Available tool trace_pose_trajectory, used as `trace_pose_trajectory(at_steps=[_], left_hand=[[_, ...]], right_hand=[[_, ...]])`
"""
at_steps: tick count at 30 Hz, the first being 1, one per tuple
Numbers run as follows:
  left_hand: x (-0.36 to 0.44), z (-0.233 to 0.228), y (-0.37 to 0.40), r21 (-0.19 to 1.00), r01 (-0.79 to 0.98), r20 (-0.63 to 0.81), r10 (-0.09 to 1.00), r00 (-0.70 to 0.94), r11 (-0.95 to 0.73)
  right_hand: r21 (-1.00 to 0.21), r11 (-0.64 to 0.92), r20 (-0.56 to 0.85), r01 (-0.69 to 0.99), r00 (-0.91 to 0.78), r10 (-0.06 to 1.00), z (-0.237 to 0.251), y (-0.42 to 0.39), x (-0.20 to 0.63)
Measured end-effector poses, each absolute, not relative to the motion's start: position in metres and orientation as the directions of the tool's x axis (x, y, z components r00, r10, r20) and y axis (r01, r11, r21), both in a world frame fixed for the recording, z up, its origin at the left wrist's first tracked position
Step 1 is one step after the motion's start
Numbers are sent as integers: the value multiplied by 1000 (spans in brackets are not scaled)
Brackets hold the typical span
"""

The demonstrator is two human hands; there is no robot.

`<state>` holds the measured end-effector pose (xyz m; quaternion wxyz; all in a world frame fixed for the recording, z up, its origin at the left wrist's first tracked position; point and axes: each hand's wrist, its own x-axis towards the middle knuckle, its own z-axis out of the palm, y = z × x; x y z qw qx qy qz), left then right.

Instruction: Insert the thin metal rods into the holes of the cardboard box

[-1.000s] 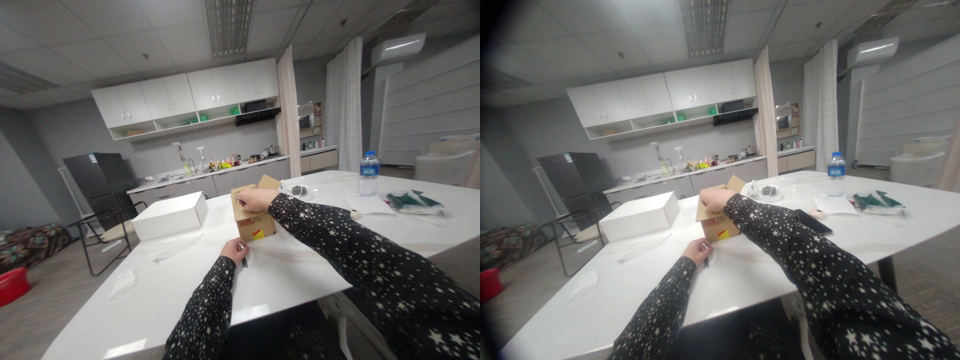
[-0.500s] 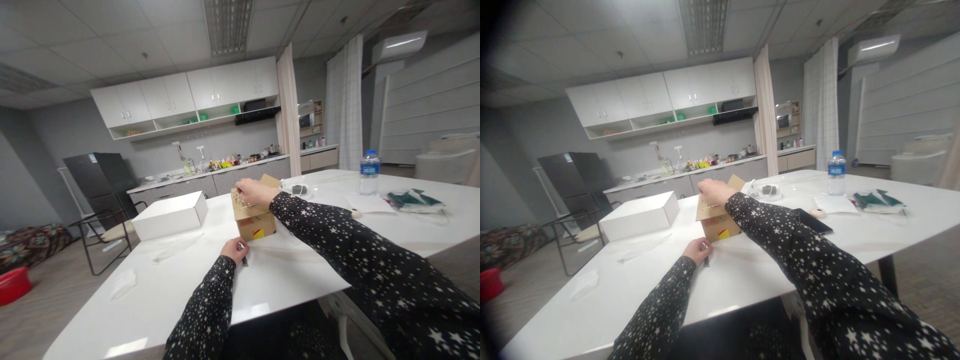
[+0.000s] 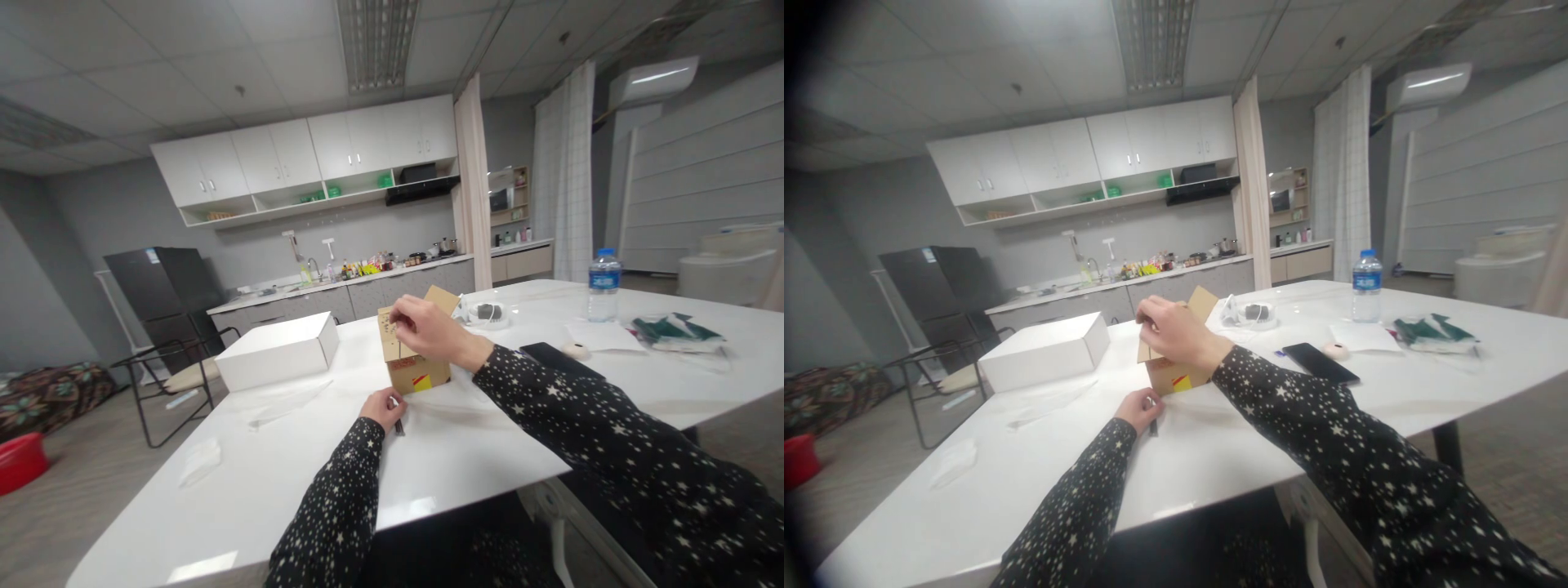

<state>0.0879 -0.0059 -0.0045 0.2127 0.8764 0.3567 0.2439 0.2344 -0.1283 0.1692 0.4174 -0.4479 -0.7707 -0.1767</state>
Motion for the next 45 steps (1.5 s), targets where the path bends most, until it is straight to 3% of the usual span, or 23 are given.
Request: trace_pose_trajectory(at_steps=[6,12,18,28,36,45], left_hand=[[88,-5,-5,561,482,313,712,629,-673],[88,-2,-6,573,452,343,701,625,-683],[88,-2,-7,596,446,341,713,612,-668],[87,-1,-9,577,457,363,713,599,-677],[87,0,-14,568,469,367,718,591,-677],[88,-3,-10,567,461,345,705,620,-683]], right_hand=[[-107,620,752,778,-345,562,118,-148,226],[-146,558,668,817,-334,665,61,-138,230],[-154,520,645,840,-313,697,24,-128,236],[-189,642,564,743,-452,691,14,-142,227],[-315,674,561,668,-442,700,14,-146,225],[-323,604,567,729,-362,740,7,-141,230]])
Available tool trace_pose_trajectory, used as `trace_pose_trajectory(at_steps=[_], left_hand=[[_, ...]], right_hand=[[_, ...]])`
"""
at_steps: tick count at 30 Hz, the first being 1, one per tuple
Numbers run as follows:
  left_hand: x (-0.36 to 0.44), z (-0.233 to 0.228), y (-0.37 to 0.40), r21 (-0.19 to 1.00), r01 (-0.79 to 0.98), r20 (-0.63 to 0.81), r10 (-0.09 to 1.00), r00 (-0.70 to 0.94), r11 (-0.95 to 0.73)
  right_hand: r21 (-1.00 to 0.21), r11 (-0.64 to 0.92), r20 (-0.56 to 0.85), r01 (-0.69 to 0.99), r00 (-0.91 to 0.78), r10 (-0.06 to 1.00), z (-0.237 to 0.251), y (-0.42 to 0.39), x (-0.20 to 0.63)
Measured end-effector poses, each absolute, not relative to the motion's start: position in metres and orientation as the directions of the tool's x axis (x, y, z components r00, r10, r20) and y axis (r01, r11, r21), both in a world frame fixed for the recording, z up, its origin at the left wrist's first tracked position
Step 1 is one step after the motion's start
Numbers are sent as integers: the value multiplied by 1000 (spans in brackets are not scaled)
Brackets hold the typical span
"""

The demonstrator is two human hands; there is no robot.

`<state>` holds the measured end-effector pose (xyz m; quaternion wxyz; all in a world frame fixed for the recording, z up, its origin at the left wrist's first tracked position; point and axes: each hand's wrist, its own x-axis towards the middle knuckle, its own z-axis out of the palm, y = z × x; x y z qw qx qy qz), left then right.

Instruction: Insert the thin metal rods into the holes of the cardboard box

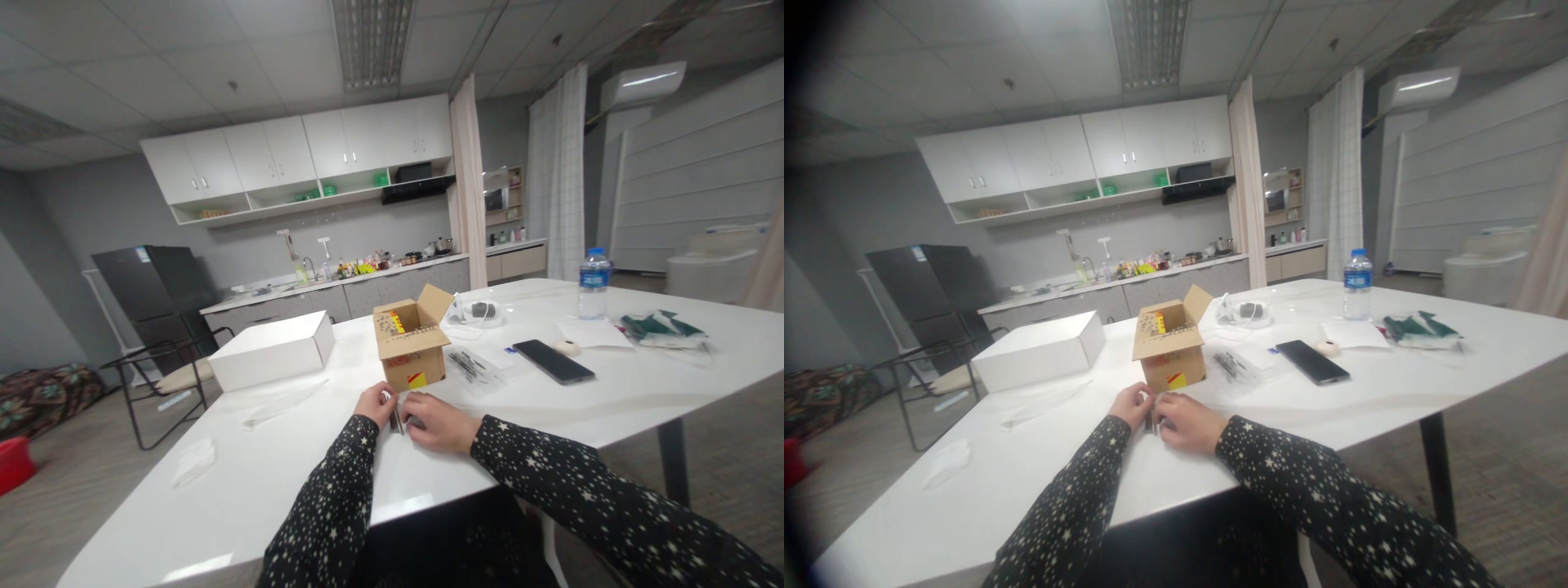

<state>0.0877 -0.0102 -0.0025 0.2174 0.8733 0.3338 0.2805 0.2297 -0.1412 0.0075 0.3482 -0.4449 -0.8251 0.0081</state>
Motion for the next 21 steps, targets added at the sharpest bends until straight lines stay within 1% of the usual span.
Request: trace_pose_trajectory(at_steps=[3,21], left_hand=[[88,-3,-10,573,459,345,708,616,-679],[89,0,-14,577,467,335,716,613,-670]], right_hand=[[-323,575,568,752,-332,753,6,-140,231],[-315,550,539,774,-331,775,9,-141,228]])
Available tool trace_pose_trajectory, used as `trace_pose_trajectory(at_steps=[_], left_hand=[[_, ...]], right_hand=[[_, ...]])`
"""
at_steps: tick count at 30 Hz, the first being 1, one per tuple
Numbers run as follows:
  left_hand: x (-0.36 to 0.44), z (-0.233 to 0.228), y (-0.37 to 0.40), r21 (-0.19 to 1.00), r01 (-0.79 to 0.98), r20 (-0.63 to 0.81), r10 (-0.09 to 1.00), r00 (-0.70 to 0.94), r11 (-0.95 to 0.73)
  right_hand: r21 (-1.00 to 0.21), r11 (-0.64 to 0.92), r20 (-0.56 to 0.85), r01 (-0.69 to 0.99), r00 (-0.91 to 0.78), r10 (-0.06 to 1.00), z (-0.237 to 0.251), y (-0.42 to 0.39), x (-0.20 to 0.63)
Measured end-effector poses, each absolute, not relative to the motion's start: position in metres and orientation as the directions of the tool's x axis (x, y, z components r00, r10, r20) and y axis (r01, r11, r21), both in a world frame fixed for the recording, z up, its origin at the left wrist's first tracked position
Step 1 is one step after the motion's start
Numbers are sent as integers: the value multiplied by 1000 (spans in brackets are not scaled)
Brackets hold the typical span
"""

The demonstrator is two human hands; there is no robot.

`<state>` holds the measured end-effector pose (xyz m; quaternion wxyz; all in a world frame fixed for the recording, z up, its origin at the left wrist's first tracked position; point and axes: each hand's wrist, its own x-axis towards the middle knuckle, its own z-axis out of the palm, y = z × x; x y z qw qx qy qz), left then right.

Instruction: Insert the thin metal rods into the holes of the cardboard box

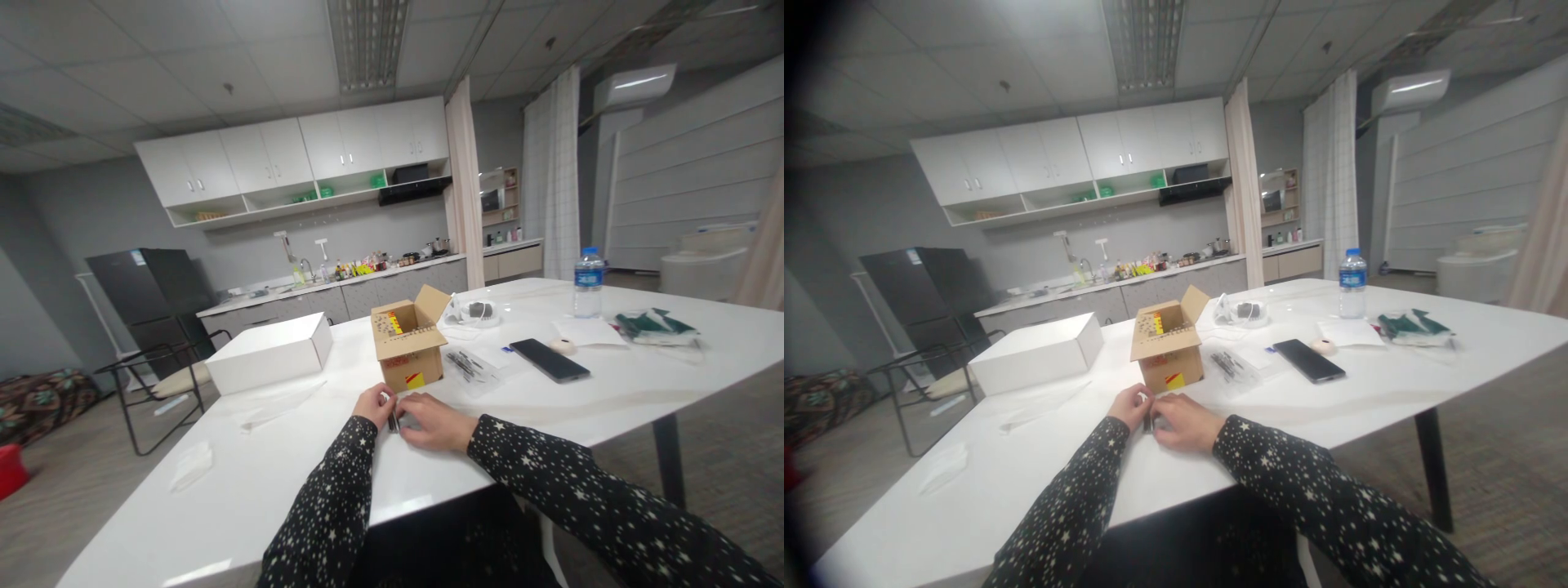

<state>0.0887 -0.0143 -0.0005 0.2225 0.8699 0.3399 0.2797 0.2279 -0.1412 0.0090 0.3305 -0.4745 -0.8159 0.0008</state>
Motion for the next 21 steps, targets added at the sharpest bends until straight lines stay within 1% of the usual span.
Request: trace_pose_trajectory(at_steps=[9,21], left_hand=[[89,1,-15,583,461,325,712,622,-669],[88,-4,-11,560,463,341,700,627,-687]], right_hand=[[-319,552,536,770,-334,775,10,-141,226],[-323,555,543,767,-330,772,8,-139,227]])
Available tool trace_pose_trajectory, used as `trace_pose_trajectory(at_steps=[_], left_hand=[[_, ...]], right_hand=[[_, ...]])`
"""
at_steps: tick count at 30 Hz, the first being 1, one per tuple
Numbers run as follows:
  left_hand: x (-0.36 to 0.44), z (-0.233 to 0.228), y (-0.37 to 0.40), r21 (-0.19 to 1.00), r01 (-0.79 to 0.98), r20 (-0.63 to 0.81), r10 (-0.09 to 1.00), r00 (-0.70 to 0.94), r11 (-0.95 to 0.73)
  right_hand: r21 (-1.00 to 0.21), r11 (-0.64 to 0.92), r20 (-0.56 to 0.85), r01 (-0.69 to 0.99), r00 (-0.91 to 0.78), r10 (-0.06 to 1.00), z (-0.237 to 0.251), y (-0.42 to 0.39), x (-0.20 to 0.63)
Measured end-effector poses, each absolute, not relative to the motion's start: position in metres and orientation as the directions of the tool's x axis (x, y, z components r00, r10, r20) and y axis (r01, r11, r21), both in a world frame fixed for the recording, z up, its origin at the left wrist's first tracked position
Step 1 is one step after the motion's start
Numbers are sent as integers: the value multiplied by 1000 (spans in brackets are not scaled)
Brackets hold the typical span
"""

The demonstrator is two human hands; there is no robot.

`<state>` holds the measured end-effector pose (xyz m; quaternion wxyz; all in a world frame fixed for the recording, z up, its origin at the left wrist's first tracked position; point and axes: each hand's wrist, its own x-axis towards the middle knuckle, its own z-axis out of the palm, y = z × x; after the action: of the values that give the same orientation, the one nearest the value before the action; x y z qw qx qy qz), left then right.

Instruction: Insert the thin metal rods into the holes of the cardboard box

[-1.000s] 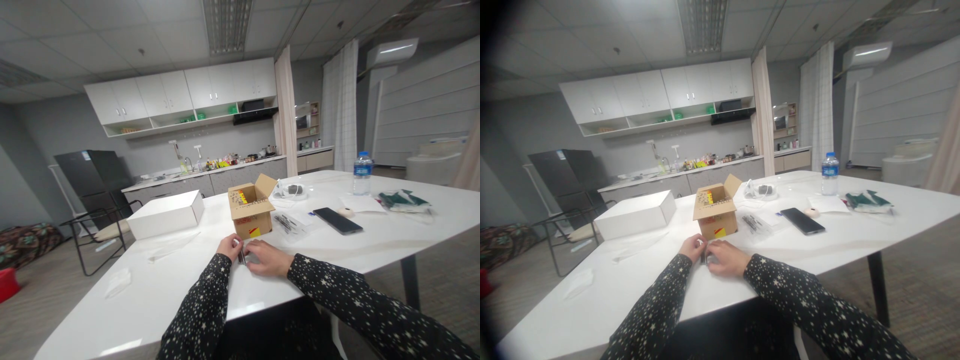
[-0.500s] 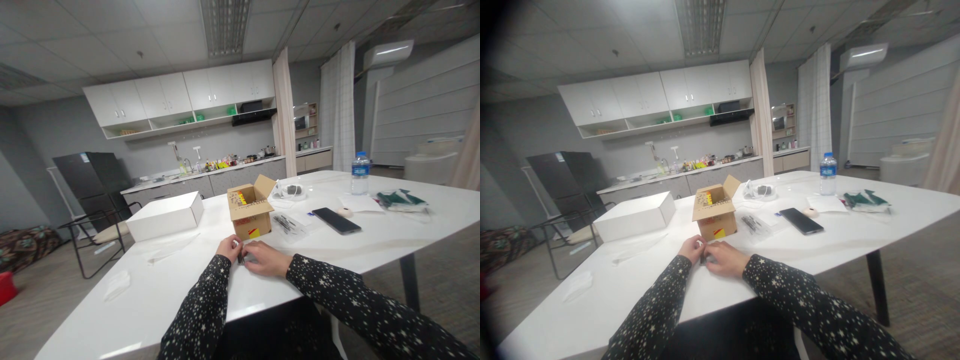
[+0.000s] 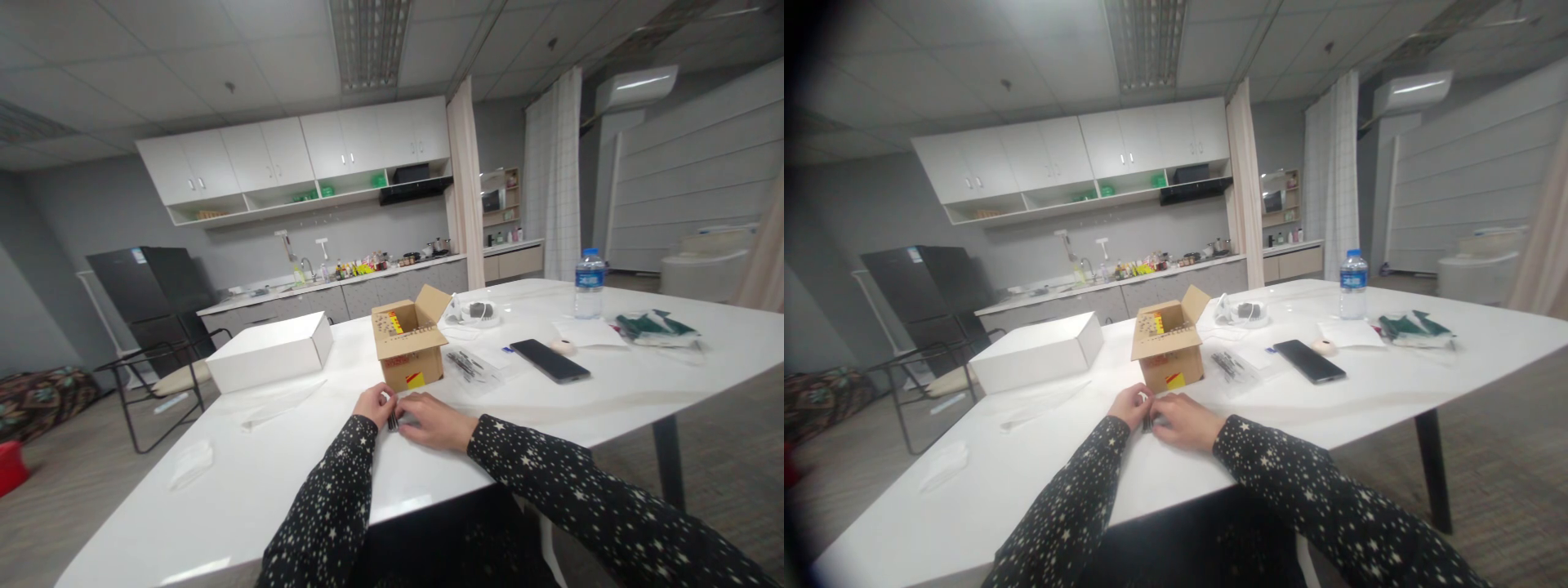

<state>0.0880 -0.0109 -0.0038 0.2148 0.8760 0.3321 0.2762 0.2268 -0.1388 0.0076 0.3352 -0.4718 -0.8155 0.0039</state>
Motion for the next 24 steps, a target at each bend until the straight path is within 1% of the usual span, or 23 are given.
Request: trace_pose_trajectory(at_steps=[7,14,20,24], left_hand=[[87,-1,-13,558,461,345,699,627,-690],[86,-4,-11,557,458,342,694,634,-693],[86,-5,-7,557,456,341,692,636,-694],[85,-4,-7,559,459,341,695,632,-691]], right_hand=[[-318,559,543,766,-336,770,10,-139,227],[-304,602,605,738,-339,721,15,-141,227],[-229,622,711,749,-307,632,22,-138,231],[-132,639,791,758,-309,529,35,-139,231]])
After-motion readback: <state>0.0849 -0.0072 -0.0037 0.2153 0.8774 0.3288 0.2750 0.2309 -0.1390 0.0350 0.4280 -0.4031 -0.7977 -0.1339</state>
